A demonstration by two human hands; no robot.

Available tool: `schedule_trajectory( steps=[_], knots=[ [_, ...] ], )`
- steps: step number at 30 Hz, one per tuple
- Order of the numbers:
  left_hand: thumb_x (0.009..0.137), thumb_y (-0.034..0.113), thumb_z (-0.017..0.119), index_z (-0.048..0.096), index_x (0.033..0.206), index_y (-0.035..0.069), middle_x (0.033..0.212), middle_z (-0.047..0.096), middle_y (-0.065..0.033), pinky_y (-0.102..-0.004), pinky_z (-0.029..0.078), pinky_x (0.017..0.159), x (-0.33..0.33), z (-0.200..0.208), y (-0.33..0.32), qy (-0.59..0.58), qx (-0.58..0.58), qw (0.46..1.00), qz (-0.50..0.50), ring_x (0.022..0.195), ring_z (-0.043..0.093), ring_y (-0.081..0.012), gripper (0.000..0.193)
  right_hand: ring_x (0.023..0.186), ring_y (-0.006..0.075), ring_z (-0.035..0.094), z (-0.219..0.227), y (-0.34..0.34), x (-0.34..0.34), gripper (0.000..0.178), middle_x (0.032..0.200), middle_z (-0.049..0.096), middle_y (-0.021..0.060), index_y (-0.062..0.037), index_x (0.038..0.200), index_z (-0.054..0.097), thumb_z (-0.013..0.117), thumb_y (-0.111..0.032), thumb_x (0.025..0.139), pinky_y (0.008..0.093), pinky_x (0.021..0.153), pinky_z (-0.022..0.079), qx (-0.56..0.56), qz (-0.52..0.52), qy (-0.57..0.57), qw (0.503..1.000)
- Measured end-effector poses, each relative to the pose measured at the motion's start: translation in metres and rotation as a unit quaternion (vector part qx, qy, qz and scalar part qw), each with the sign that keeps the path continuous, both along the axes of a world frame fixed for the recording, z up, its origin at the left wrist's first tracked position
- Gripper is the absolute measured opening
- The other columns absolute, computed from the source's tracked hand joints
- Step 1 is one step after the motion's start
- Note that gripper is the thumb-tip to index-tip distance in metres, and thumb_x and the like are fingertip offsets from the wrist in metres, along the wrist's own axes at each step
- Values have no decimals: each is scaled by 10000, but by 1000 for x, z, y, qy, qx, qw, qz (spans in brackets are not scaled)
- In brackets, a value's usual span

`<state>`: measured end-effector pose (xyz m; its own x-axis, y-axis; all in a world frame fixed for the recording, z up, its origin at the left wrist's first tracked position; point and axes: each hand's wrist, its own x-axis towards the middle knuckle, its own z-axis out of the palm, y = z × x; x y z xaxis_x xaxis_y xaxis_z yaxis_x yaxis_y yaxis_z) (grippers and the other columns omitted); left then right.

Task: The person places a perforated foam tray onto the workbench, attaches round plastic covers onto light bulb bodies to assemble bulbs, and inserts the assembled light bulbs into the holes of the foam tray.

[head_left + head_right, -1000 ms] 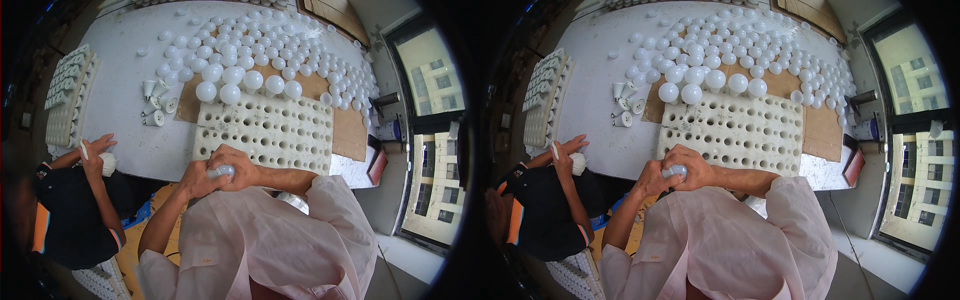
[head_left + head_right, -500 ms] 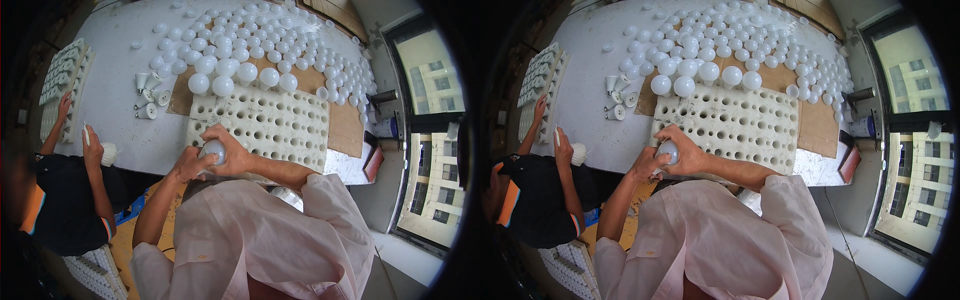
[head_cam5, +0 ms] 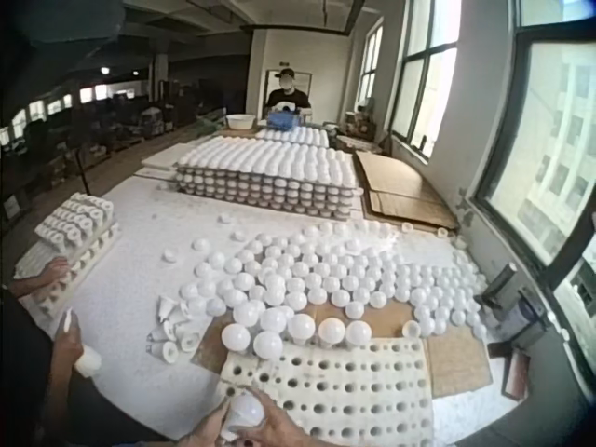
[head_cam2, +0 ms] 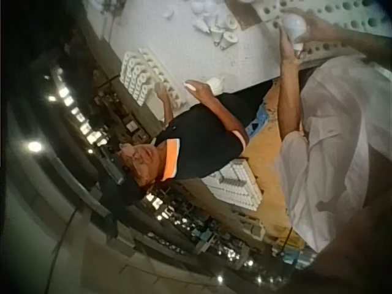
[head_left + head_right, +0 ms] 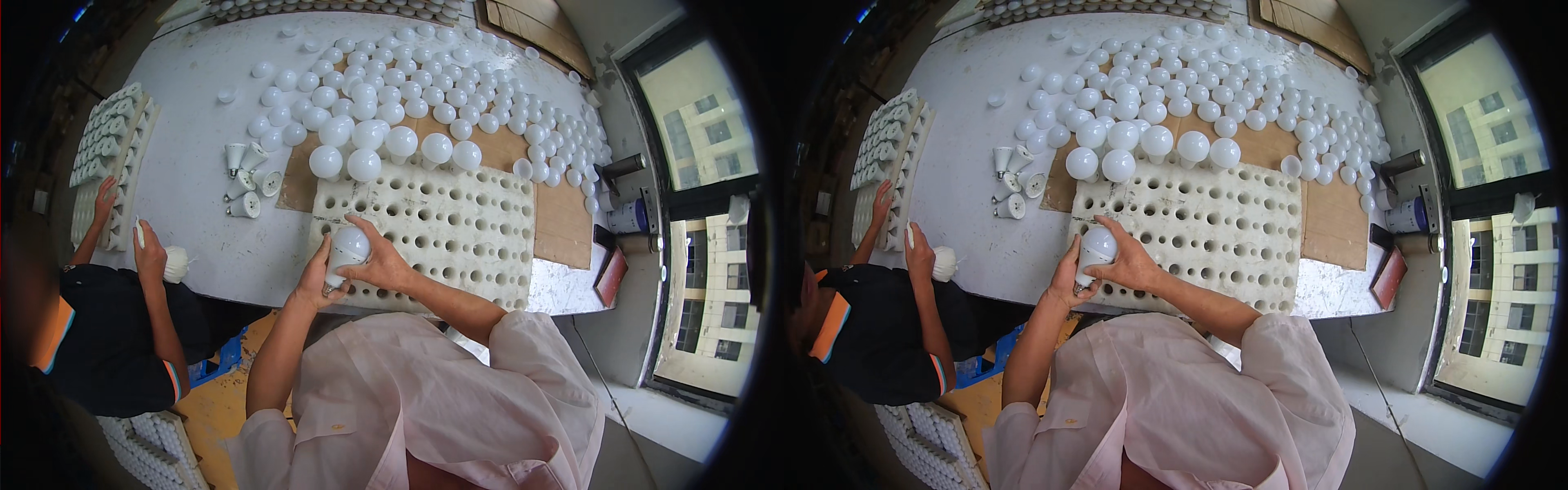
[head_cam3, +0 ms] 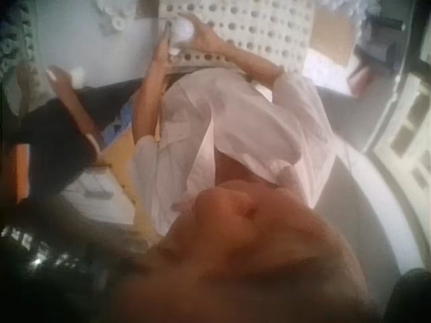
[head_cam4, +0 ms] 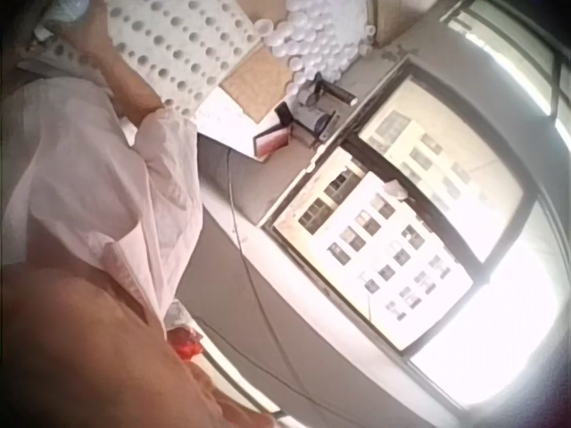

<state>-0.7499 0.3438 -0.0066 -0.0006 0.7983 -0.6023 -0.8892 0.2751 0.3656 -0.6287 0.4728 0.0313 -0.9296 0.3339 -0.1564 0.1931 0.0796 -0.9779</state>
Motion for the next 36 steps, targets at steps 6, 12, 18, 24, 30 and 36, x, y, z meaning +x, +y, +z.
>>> schedule_trajectory(
  steps=[6,12,18,24,30,36],
  knots=[
    [934,651,303,558,1115,81,646,587,-76,-240,319,223,4,-16,-2,-145,53,988,23,406,567,-202,650,1193,257,489,-8,-5,1,933,1311,467,150,-99,1467,255,818,-169,727,384,1013,414,-31,-26,23,999],
    [937,651,291,551,1124,34,784,652,-128,-250,408,297,12,-37,-6,-51,43,998,14,511,634,-234,695,1194,261,489,-23,-9,3,913,1324,448,164,-91,1460,269,810,-153,727,385,1010,418,-49,-55,4,997],
    [966,534,387,535,1105,-39,1074,649,-226,-252,488,513,-8,-33,-21,202,-92,975,-3,773,687,-250,608,1165,332,485,-40,66,7,832,1277,442,195,-77,1382,333,795,-106,690,404,998,410,239,-296,96,920],
    [901,172,610,568,1129,-43,1049,671,-158,-242,486,529,-54,-50,-34,368,-162,909,112,839,684,-210,316,1164,381,450,-60,120,-16,816,1265,425,204,-68,1358,332,779,-62,676,429,995,409,410,-266,127,863],
    [812,-40,584,528,1199,-45,1171,614,-217,-329,512,783,-120,-95,-64,687,-211,684,126,1036,622,-322,391,1090,302,536,-19,107,-33,493,1231,478,175,-67,1198,556,740,-84,741,372,871,496,452,-318,111,826],
    [739,-113,582,403,1300,-44,1430,353,-282,-429,308,1104,-180,-107,-59,837,-240,491,10,1340,339,-414,592,875,233,643,49,88,-148,332,1036,618,121,-45,1118,601,697,-132,812,333,743,542,322,-91,100,937]
  ],
)
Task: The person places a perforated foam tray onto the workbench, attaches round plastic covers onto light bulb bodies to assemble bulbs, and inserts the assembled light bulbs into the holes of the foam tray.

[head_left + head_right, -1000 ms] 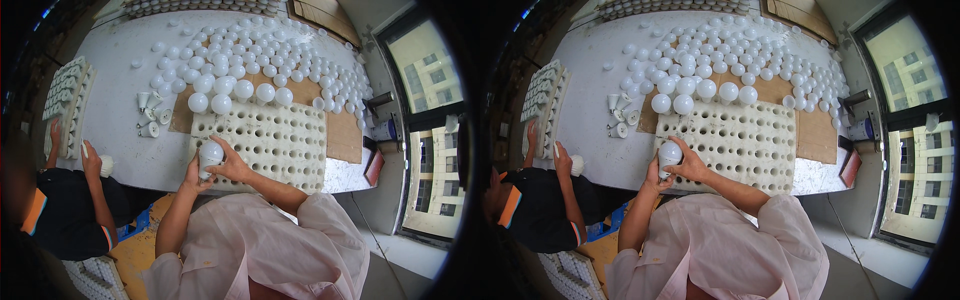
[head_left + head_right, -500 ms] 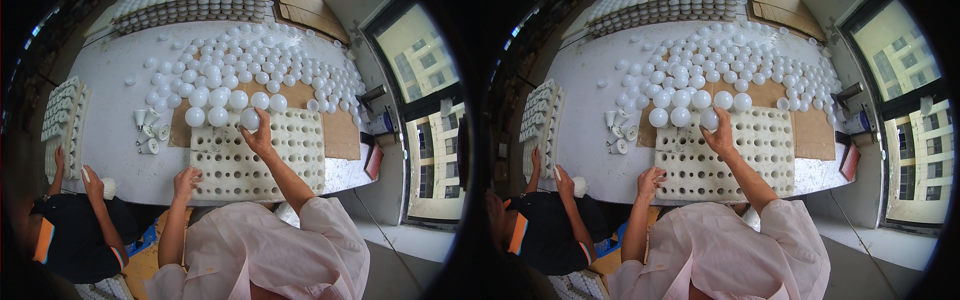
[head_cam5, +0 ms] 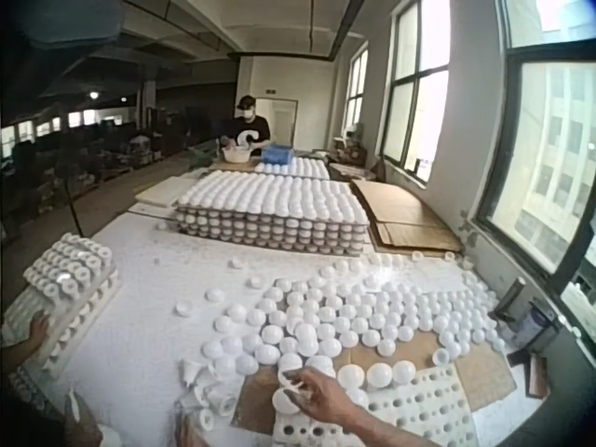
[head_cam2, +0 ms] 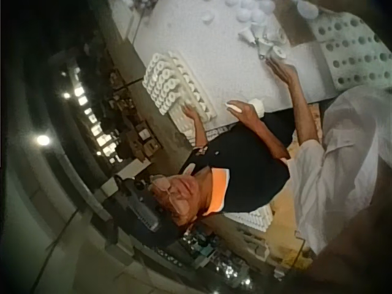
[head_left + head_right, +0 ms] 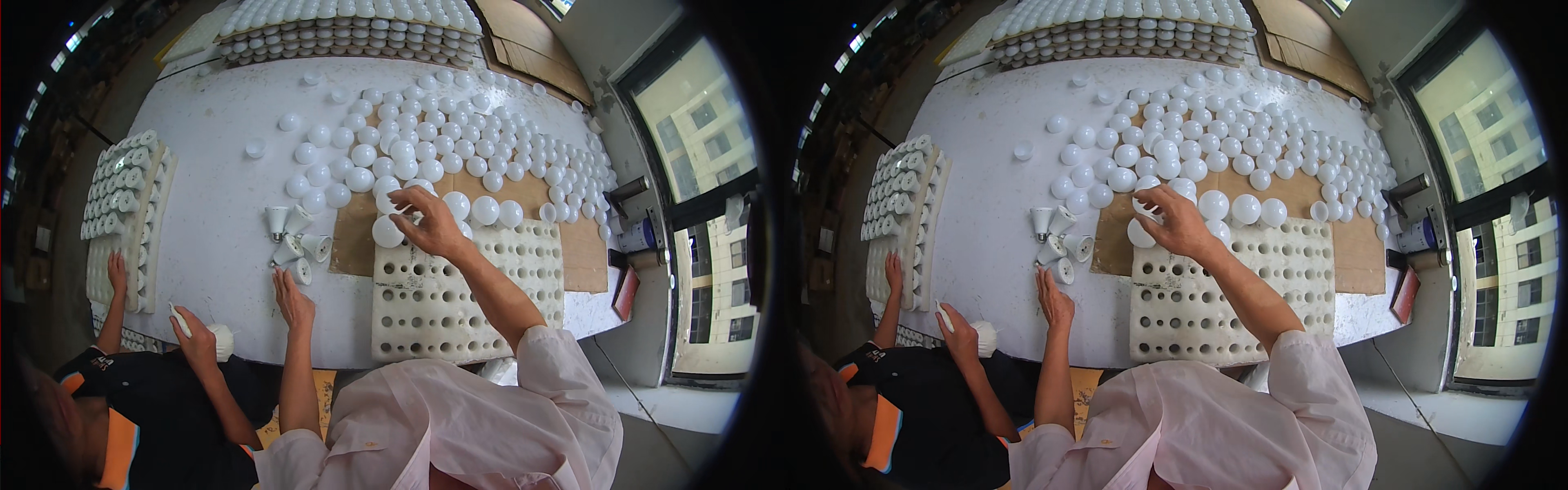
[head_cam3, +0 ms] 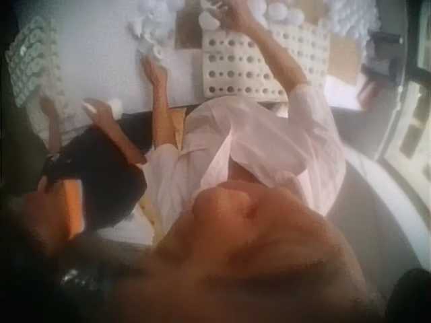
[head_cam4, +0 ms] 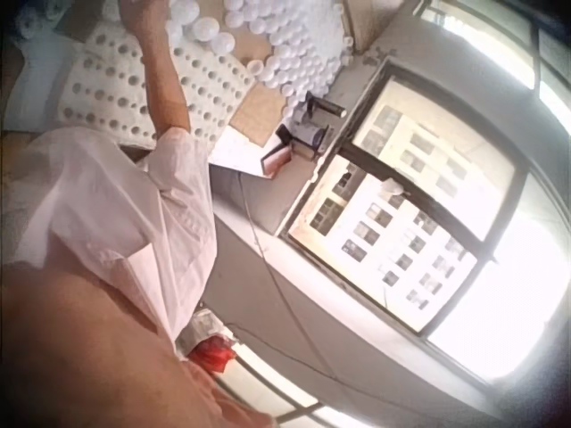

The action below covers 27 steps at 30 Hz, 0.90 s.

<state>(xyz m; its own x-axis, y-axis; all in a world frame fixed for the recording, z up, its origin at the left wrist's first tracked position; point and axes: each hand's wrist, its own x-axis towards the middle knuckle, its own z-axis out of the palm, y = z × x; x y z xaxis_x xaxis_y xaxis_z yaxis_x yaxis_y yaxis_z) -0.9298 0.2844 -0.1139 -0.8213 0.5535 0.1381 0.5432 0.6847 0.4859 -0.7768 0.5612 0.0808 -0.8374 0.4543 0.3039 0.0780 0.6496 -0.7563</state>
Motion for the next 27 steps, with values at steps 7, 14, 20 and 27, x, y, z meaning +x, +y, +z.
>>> schedule_trajectory(
  steps=[7,14,20,27],
  knots=[
    [811,-49,561,435,1194,-23,1435,355,-272,-496,298,1078,-18,-15,-1,-8,-61,997,-47,1343,339,-412,404,1144,308,546,-79,13,-165,497,1256,527,146,-111,1250,553,703,-194,784,423,910,493,185,128,-318,921],
    [723,20,726,474,1139,-2,1319,501,-234,-468,350,1013,-9,-16,-11,56,-86,988,-119,1169,505,-343,487,1176,371,514,-158,20,-212,551,1271,507,192,-111,1255,531,729,-225,753,430,944,457,271,97,-493,821],
    [744,55,693,519,1089,-20,1300,506,-266,-452,401,987,-5,-23,-19,-71,-24,993,-89,1189,493,-400,394,1176,363,524,-137,6,-210,520,1252,522,189,-106,1280,492,667,-237,809,431,953,444,289,103,-496,812],
    [744,86,711,526,1141,-40,1206,578,-245,-409,489,891,16,41,-22,-319,12,948,-1,1017,619,-370,455,1094,230,553,-37,4,-100,785,1211,511,87,-149,1439,326,741,-267,783,396,874,541,-353,152,-144,912]
  ],
)
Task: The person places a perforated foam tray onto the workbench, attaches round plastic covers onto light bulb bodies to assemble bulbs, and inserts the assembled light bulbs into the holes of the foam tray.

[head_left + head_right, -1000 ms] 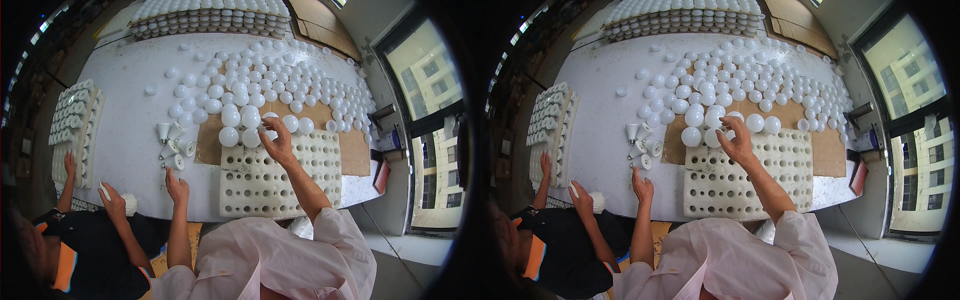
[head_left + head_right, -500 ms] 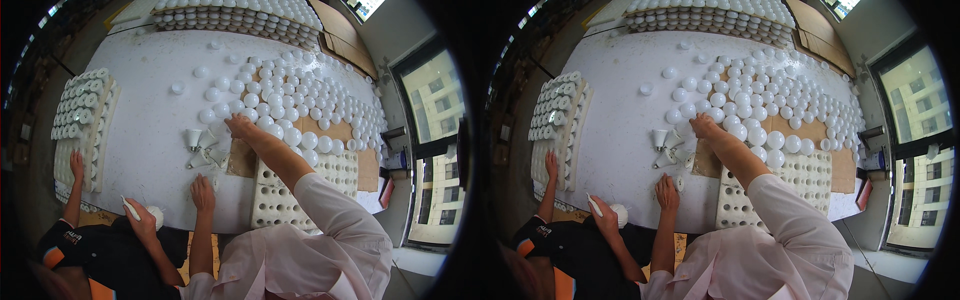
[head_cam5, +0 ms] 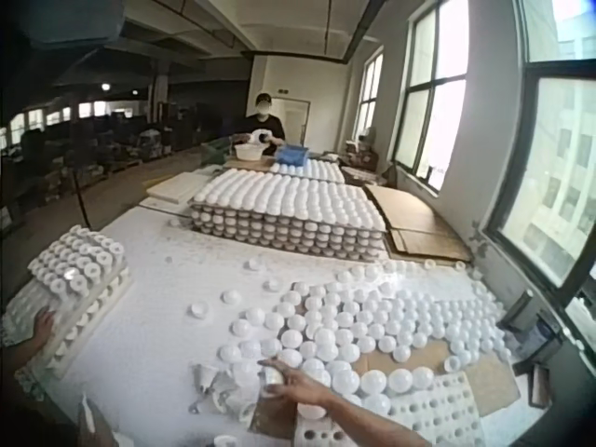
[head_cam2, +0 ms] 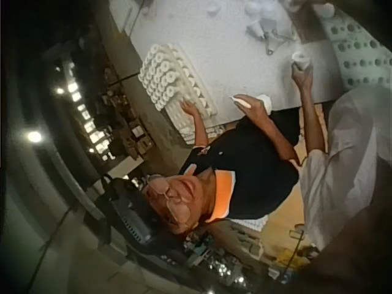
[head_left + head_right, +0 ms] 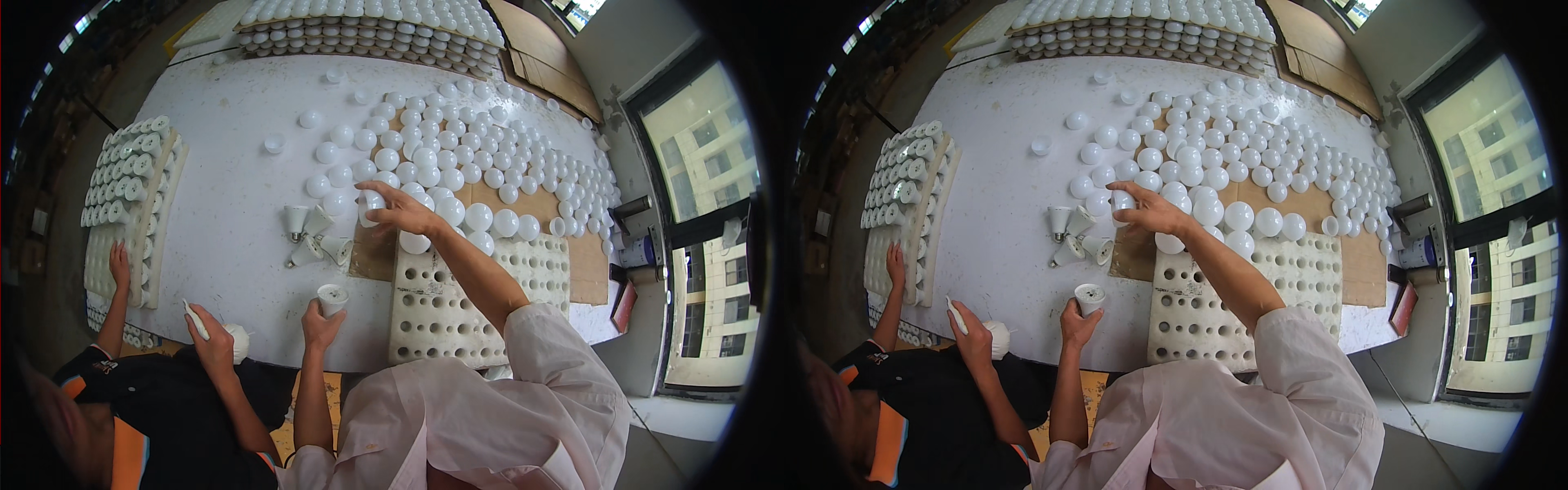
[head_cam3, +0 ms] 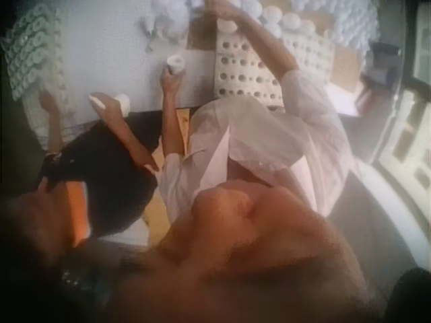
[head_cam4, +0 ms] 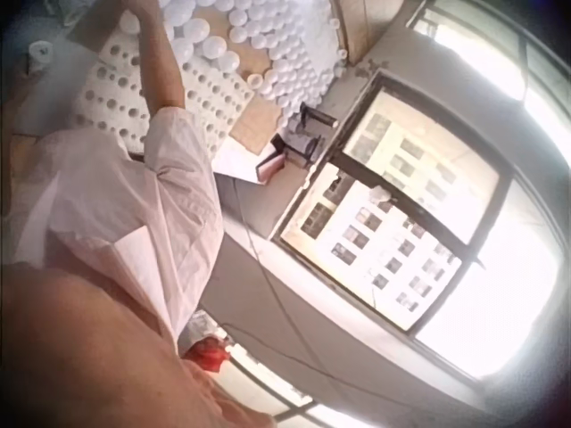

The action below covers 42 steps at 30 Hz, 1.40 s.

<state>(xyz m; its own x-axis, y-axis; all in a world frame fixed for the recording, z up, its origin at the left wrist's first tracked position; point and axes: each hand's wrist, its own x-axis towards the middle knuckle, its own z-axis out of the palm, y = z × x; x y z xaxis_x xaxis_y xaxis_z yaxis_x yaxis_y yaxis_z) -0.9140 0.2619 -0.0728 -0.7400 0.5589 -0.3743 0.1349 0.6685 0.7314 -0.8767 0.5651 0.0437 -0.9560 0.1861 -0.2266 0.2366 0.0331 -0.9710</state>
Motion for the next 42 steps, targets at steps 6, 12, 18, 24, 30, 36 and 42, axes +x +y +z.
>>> schedule_trajectory(
  steps=[6,12,18,24,30,36,42],
  knots=[
    [765,171,726,582,1091,-48,911,641,-79,-291,524,726,47,72,19,-353,387,851,35,812,628,-149,419,1149,197,499,7,-46,126,906,1221,509,58,-105,1425,344,844,-263,687,346,946,474,-152,-51,76,984],
    [767,182,741,615,1008,-57,743,633,-69,-222,443,504,76,107,36,-327,337,872,-136,522,505,-70,363,1162,191,497,4,-68,190,898,1211,563,37,-109,1396,382,857,-228,643,354,1020,401,-63,-21,115,991],
    [755,241,770,636,980,-46,696,640,-67,-197,363,442,92,115,31,-339,275,879,-190,501,515,-69,388,1186,198,481,9,-76,221,733,1220,546,30,-114,1276,479,793,-148,614,358,1049,362,8,-1,136,991],
    [758,267,776,639,979,-52,733,642,-77,-214,412,455,103,125,25,-330,252,889,-194,535,571,-97,412,1188,209,483,18,-84,228,684,1218,535,41,-109,1235,501,760,-117,602,363,1046,366,39,41,131,990],
    [768,224,772,639,982,-58,765,636,-79,-232,458,487,107,129,18,-348,247,886,-181,565,572,-104,379,1209,223,476,16,-90,225,722,1251,526,54,-114,1239,525,789,-157,568,380,1059,353,37,62,113,991],
    [771,215,764,638,987,-66,773,635,-82,-247,485,503,105,128,11,-338,242,891,-183,572,571,-104,376,1174,243,507,17,-94,219,716,1235,532,69,-106,1254,501,789,-137,600,376,1022,392,74,101,117,985],
    [744,219,776,642,952,-76,762,645,-98,-249,487,484,103,132,10,-251,175,927,-215,580,600,-117,385,1152,313,527,29,-106,210,795,1224,525,158,-76,1341,404,782,-160,646,394,997,428,154,158,71,973]
  ],
)
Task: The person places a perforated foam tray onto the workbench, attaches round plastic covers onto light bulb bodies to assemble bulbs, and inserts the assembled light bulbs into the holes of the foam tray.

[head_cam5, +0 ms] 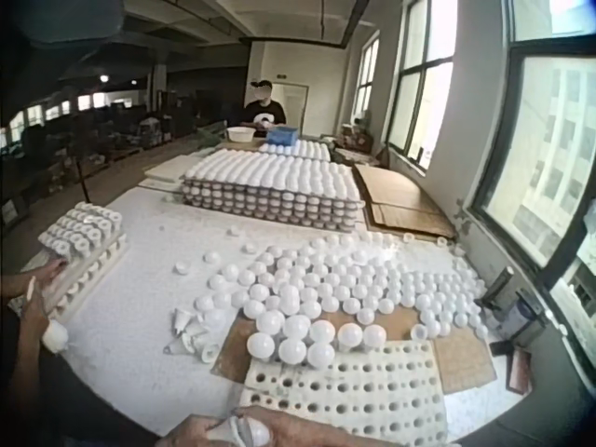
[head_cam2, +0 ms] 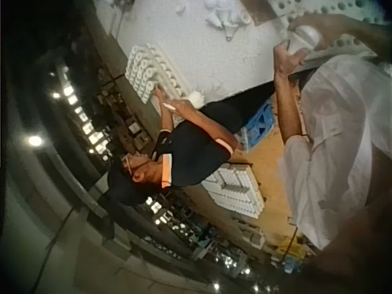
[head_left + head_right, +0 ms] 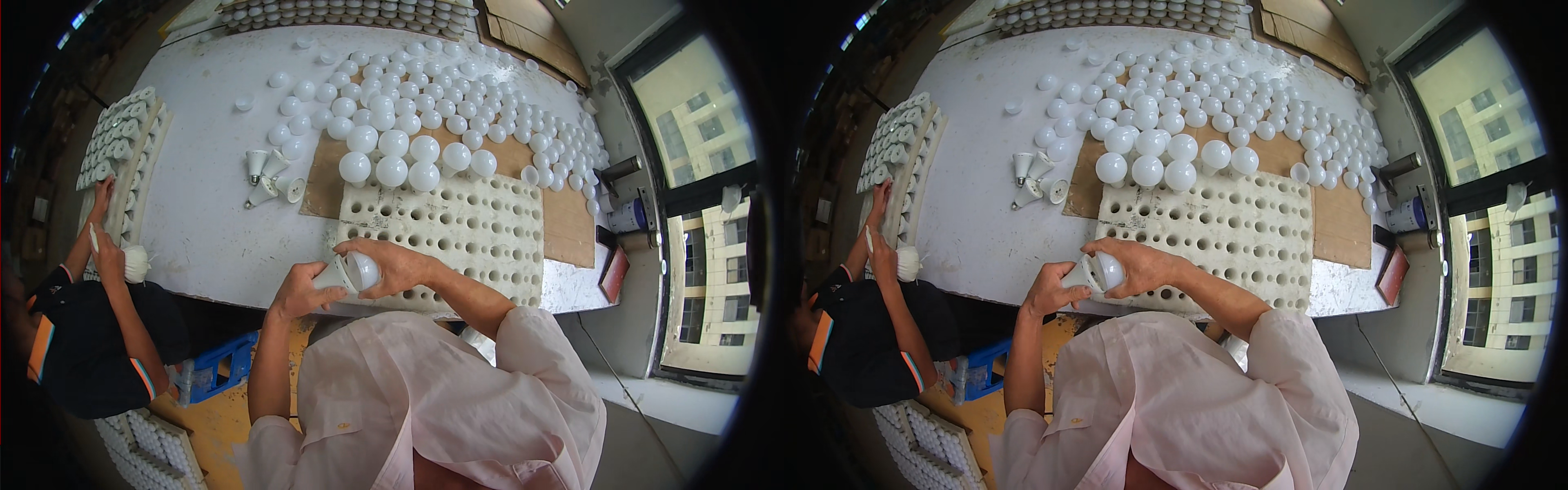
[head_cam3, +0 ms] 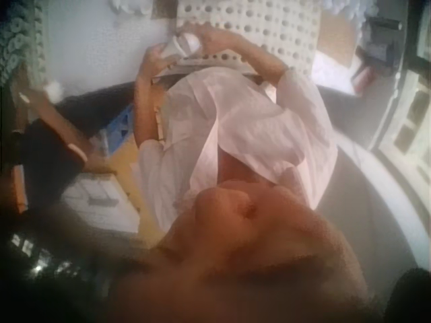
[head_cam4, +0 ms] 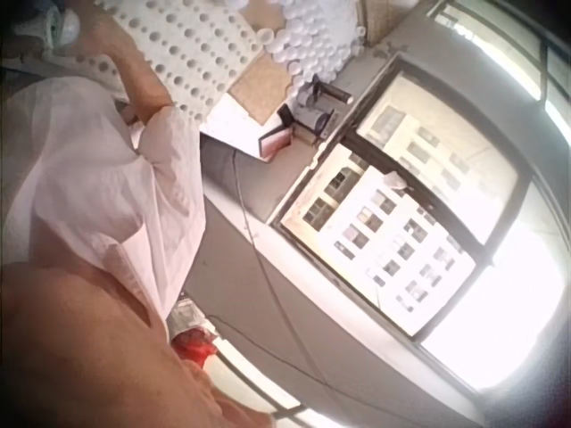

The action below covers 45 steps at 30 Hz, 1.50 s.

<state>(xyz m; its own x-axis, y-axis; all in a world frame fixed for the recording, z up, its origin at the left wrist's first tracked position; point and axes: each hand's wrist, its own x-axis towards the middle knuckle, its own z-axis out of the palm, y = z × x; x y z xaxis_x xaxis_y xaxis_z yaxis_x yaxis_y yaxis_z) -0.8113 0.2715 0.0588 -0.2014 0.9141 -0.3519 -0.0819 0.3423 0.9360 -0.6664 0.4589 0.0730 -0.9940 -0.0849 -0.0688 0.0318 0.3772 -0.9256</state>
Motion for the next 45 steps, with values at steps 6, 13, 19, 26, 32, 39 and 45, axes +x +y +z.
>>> schedule_trajectory(
  steps=[6,13,19,26,32,39,45],
  knots=[
    [708,202,802,650,922,-78,743,649,-96,-247,484,474,1,-5,-4,6,-20,1000,-1,559,599,-117,384,1129,352,531,-12,-9,-6,816,1200,510,190,-55,1357,368,786,-202,672,417,977,444,56,49,0,997],
    [706,170,797,657,931,-91,751,658,-104,-244,476,467,3,4,-5,3,-15,1000,12,551,596,-111,372,1064,303,562,-18,-25,-10,646,1133,548,138,-85,1202,526,839,-144,639,397,892,474,4,1,121,993],
    [705,178,798,655,881,-86,711,654,-105,-246,478,469,4,5,-6,-13,-18,1000,0,540,602,-118,348,968,273,556,-29,-39,-7,540,1040,540,112,-53,1094,585,818,-70,607,367,818,478,-39,-70,264,961],
    [698,207,807,651,830,-80,660,643,-101,-247,473,464,14,39,-1,-21,16,999,-36,541,609,-119,352,938,247,549,-5,-45,10,440,1043,547,114,-51,1005,595,767,-30,601,339,796,475,-53,-98,308,945],
    [711,209,795,658,819,-79,654,641,-105,-241,466,452,14,50,11,-38,-3,999,-22,518,601,-116,337,928,236,546,-6,-40,9,382,1025,547,110,-61,950,581,763,-48,614,334,784,474,-59,-142,285,946],
    [895,454,595,570,1028,-66,713,621,-112,-190,367,297,0,-33,25,-398,-28,917,22,453,573,-131,537,1041,205,503,-33,-23,7,751,1154,492,116,-85,1287,382,790,-89,657,342,890,440,-88,-208,154,962],
    [939,602,377,502,1163,-4,799,624,-130,-196,365,291,16,-66,36,-531,-28,845,55,520,627,-164,658,1052,226,555,-30,-24,17,873,1086,549,94,-125,1407,289,810,-143,707,368,910,477,-267,-298,-117,909]
  ],
)
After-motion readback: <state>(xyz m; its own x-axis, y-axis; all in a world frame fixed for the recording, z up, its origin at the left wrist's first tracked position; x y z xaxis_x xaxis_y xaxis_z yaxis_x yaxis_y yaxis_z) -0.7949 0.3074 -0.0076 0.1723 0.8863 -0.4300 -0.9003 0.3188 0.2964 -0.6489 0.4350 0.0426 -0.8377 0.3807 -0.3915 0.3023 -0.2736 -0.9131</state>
